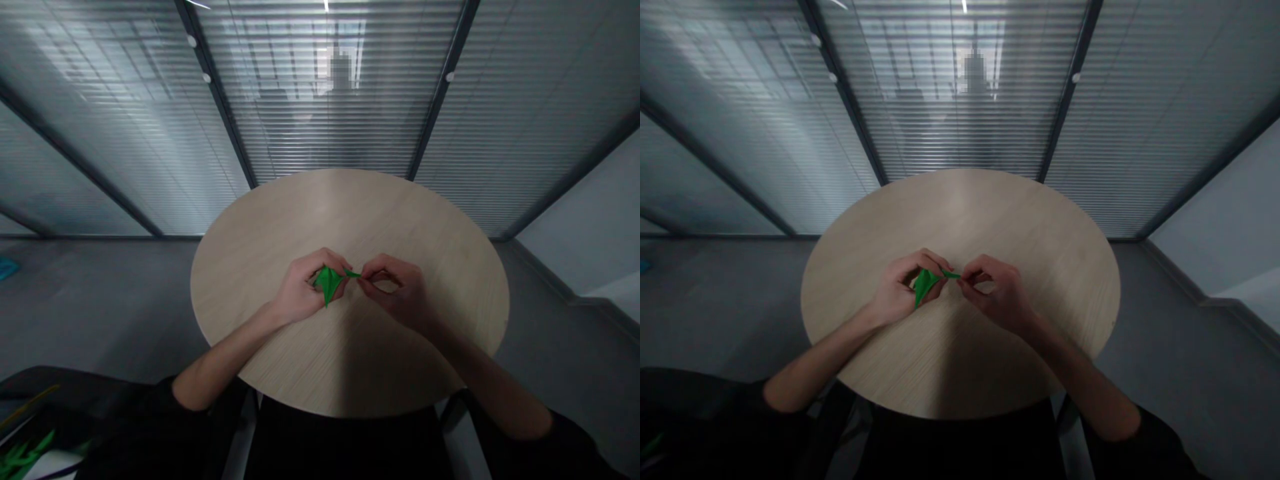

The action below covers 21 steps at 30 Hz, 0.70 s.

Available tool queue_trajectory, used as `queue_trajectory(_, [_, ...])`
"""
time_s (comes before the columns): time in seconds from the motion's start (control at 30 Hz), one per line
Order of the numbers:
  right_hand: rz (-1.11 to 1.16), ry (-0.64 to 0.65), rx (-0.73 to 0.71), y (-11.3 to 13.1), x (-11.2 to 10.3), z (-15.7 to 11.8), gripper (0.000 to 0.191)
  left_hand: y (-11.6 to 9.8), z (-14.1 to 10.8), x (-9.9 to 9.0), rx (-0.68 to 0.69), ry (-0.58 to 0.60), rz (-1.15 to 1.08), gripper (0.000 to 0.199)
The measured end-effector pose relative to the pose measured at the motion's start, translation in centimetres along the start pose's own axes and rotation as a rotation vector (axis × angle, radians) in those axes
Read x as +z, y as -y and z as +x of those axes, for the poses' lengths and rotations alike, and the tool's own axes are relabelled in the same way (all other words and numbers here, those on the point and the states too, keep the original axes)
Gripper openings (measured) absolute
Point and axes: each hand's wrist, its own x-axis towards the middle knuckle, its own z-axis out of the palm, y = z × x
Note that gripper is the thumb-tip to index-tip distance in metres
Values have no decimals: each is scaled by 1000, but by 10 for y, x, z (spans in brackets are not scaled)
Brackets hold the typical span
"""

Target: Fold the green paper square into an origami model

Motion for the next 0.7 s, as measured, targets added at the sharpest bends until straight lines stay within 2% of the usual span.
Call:
queue_trajectory(0.17, [-68, 6, -13, 2, -1, 1, 6, 0, 1, -3, 28, 37, 53, 13])
queue_trajectory(0.47, [-95, -36, -2, 5, 0, 2, 7, -3, 2, -3, 20, 23, 90, 9])
queue_trajectory(0.7, [-71, -5, -121, 7, 0, 4, 8, -4, 2, -3, 18, 24, 89, 8])
